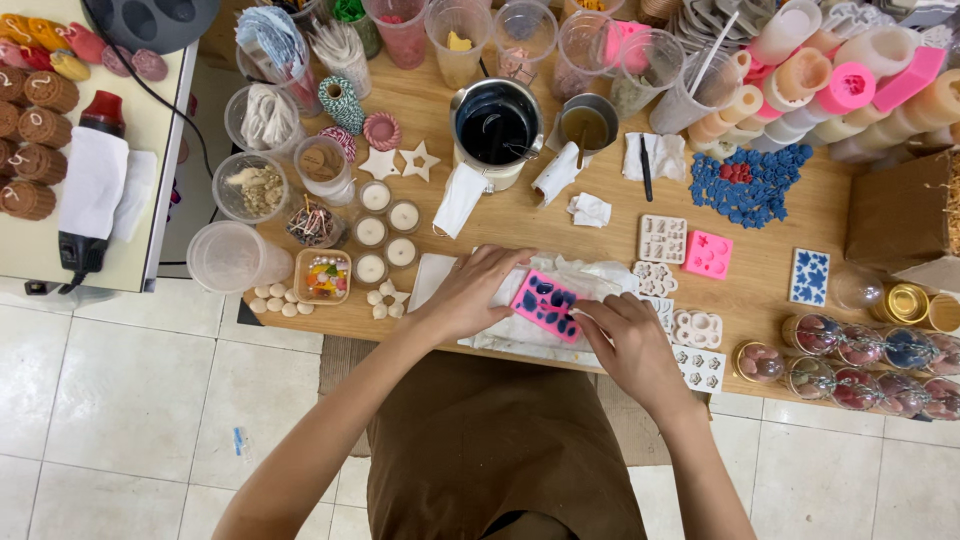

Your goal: The person cleans out pink silicone candle molds using a white tool and a small brush to remove debris before dipping a cloth into dark wax in a pot.

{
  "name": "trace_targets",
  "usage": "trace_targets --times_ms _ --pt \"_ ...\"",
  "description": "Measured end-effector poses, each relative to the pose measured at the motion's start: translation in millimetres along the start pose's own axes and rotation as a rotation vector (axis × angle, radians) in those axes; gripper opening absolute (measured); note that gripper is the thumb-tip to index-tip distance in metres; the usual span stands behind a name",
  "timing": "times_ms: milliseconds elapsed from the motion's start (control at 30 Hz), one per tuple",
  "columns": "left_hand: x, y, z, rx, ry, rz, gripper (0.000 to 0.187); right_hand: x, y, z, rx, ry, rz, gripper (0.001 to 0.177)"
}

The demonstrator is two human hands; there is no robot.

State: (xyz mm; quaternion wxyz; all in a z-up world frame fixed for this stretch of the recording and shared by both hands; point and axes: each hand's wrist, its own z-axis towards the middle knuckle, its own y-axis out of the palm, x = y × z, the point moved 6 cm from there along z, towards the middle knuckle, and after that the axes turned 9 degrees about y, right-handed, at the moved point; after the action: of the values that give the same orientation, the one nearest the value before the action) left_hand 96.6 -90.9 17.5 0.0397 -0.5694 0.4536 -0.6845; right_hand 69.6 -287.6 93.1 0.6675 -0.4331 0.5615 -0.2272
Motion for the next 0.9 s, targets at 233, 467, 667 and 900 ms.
trace_targets --times_ms 233,467,667,900 --pt "-3.3 1.6 -19.8 0.103 -0.125 -0.012 0.078 -11.6 2.9 27.9 0.03 -0.141 -0.139 0.015" --pt "1.8 4.7 -26.3 0.179 -0.097 -0.02 0.066 -12.1 8.4 32.0 0.011 -0.156 -0.167 0.017" --pt "-2.6 10.3 -22.2 0.141 -0.114 -0.011 0.066 -16.7 9.1 34.3 0.0 -0.18 -0.213 0.017" --pt "-4.5 11.9 -20.9 0.095 -0.164 -0.019 0.067 -17.4 9.7 34.5 -0.015 -0.173 -0.225 0.017"
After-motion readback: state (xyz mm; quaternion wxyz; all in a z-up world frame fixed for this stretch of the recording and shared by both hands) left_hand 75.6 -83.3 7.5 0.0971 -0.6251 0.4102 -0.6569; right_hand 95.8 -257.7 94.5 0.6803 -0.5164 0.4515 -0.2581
